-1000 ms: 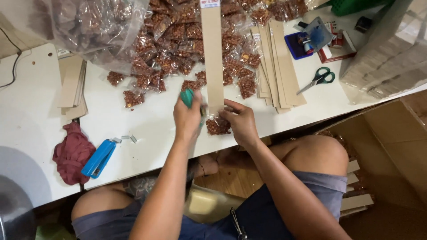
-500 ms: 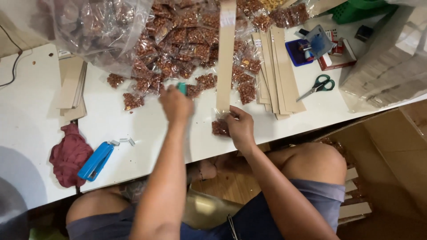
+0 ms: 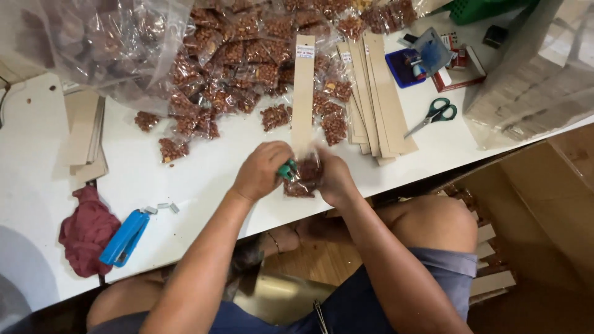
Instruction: The person is stapling small plastic bags of peanuts onto cardboard strips to create retail display units.
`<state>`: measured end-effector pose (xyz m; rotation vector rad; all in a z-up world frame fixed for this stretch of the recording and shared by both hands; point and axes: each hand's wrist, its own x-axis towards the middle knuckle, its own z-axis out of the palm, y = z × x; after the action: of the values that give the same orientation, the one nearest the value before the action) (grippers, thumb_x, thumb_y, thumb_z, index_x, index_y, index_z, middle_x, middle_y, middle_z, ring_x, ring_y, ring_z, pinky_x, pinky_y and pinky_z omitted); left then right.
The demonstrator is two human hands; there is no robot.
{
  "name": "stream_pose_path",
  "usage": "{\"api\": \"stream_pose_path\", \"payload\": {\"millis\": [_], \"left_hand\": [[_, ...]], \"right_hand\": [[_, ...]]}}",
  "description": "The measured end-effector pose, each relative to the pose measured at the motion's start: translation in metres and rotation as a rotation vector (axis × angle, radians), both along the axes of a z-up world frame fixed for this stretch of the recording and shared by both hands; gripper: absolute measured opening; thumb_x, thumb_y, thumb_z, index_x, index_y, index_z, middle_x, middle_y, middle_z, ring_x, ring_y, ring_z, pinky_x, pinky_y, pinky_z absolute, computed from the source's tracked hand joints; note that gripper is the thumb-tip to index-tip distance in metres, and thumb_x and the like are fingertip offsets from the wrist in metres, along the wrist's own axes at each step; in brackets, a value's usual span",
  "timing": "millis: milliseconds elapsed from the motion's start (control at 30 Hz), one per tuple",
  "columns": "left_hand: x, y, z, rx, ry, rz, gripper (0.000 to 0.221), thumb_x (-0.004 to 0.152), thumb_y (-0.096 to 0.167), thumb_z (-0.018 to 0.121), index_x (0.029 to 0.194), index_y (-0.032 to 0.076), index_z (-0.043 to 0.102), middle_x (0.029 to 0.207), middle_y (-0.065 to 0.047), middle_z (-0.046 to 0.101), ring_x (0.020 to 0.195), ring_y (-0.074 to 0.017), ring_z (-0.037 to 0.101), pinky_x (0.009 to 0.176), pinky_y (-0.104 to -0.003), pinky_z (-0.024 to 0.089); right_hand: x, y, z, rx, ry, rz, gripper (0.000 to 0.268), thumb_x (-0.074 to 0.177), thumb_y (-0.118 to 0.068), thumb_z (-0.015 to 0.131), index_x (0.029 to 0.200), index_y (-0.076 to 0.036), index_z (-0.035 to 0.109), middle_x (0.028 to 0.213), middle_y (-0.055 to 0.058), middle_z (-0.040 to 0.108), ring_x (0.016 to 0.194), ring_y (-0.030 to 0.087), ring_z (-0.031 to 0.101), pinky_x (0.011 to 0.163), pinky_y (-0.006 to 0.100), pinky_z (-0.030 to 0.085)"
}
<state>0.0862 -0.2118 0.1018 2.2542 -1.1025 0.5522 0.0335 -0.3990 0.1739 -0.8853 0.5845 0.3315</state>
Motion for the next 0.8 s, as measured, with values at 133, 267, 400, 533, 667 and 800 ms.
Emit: {"api": "stream_pose_path", "payload": {"millis": [133, 267, 400, 533, 667, 800], "left_hand": [[-0.026, -0.019, 0.039, -0.286, 0.544, 0.404, 0.036, 0.077, 0.001, 0.069, 0.112, 0.009, 0.067, 0.117, -0.016, 0.068, 0.121, -0.039, 0.062, 0.104, -0.05, 0.05], [-0.031, -0.032, 0.034, -0.576, 0.954, 0.735, 0.027, 0.082, 0.027, 0.081, 0.099, 0.016, 0.064, 0.089, -0.002, 0.073, 0.095, -0.0255, 0.071, 0.084, -0.043, 0.052], [-0.028, -0.028, 0.035, -0.571, 0.96, 0.73, 0.028, 0.078, 0.018, 0.084, 0.098, 0.014, 0.064, 0.088, -0.003, 0.076, 0.096, -0.0279, 0.074, 0.085, -0.042, 0.054], [-0.023, -0.036, 0.06, -0.576, 0.985, 0.778, 0.025, 0.08, 0.021, 0.079, 0.1, 0.016, 0.065, 0.091, -0.005, 0.074, 0.095, -0.0289, 0.072, 0.083, -0.043, 0.054], [-0.022, -0.064, 0.101, -1.031, 0.901, 0.764, 0.035, 0.1, 0.04, 0.06, 0.105, 0.007, 0.064, 0.1, -0.016, 0.072, 0.095, -0.0297, 0.073, 0.084, -0.046, 0.058], [-0.01, -0.072, 0.08, -1.148, 0.795, 0.729, 0.044, 0.1, 0.048, 0.057, 0.094, 0.006, 0.067, 0.096, -0.017, 0.07, 0.103, -0.0305, 0.066, 0.1, -0.05, 0.048]], "right_hand": [[0.008, 0.005, -0.058, -0.153, -0.088, 0.022, 0.013, 0.094, -0.008, 0.067, 0.095, 0.004, 0.064, 0.071, 0.012, 0.06, 0.054, 0.027, 0.061, 0.04, 0.034, 0.042], [0.007, 0.01, -0.065, -0.318, -0.104, -0.004, 0.02, 0.09, -0.006, 0.067, 0.106, 0.006, 0.067, 0.076, 0.014, 0.062, 0.062, 0.022, 0.062, 0.049, 0.037, 0.053], [0.002, 0.019, -0.047, -0.307, -0.133, -0.05, 0.028, 0.09, -0.009, 0.072, 0.109, 0.01, 0.067, 0.072, 0.013, 0.061, 0.062, 0.023, 0.064, 0.055, 0.041, 0.06], [-0.005, 0.028, -0.031, -0.406, -0.192, -0.048, 0.027, 0.089, -0.009, 0.075, 0.108, 0.011, 0.072, 0.076, 0.015, 0.066, 0.069, 0.021, 0.063, 0.057, 0.042, 0.058], [-0.011, 0.035, -0.046, -0.708, -0.277, 0.009, 0.025, 0.09, -0.019, 0.075, 0.105, 0.001, 0.078, 0.08, 0.018, 0.074, 0.079, 0.022, 0.069, 0.066, 0.041, 0.057], [-0.019, 0.041, -0.029, -0.905, -0.347, 0.07, 0.026, 0.094, -0.021, 0.069, 0.107, -0.001, 0.08, 0.084, 0.021, 0.077, 0.084, 0.031, 0.076, 0.071, 0.043, 0.058]]}}
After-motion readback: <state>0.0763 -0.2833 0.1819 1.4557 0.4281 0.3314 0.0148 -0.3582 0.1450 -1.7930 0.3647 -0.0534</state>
